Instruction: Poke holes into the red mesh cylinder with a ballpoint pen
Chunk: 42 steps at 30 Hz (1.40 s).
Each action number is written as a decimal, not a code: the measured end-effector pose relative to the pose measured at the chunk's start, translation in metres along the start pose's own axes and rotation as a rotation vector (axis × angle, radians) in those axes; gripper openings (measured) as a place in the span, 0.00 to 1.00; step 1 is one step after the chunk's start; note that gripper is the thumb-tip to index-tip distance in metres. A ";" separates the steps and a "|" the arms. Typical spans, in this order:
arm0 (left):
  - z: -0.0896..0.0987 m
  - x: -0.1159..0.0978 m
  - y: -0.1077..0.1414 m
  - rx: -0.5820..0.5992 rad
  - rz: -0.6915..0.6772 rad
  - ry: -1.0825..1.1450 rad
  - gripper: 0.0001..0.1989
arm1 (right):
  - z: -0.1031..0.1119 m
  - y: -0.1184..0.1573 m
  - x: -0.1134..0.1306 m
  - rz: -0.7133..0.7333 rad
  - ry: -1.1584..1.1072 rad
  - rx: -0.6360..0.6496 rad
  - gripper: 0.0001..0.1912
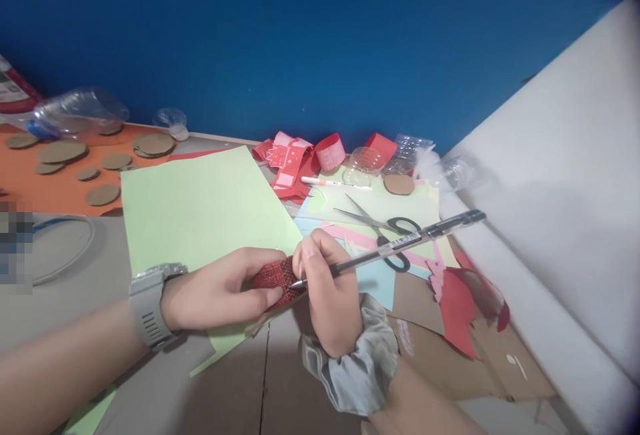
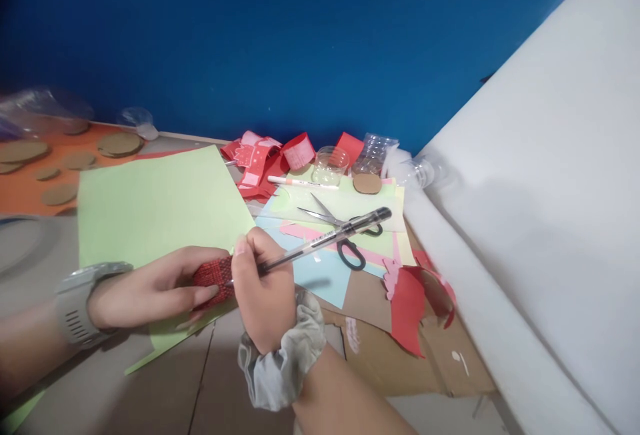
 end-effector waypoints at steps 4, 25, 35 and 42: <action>0.000 -0.001 -0.001 -0.004 0.000 0.007 0.05 | 0.002 0.000 0.002 -0.003 0.007 -0.029 0.18; -0.002 -0.003 -0.002 -0.028 0.032 0.035 0.06 | 0.003 0.000 0.001 -0.003 0.016 -0.032 0.18; 0.000 -0.005 0.000 -0.034 0.058 -0.007 0.05 | 0.002 0.000 0.002 -0.002 0.011 -0.019 0.17; -0.001 -0.009 -0.003 -0.037 0.025 -0.060 0.05 | 0.000 0.000 0.001 0.010 -0.007 -0.001 0.19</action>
Point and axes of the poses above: each hand's wrist, its own y-axis away from the middle knuckle, its own z-axis out of the back of the hand, x = y × z, the point moved 8 cm from there along -y, towards the middle knuckle, and after that the axes turned 6 degrees about x, right-handed, at the moved point
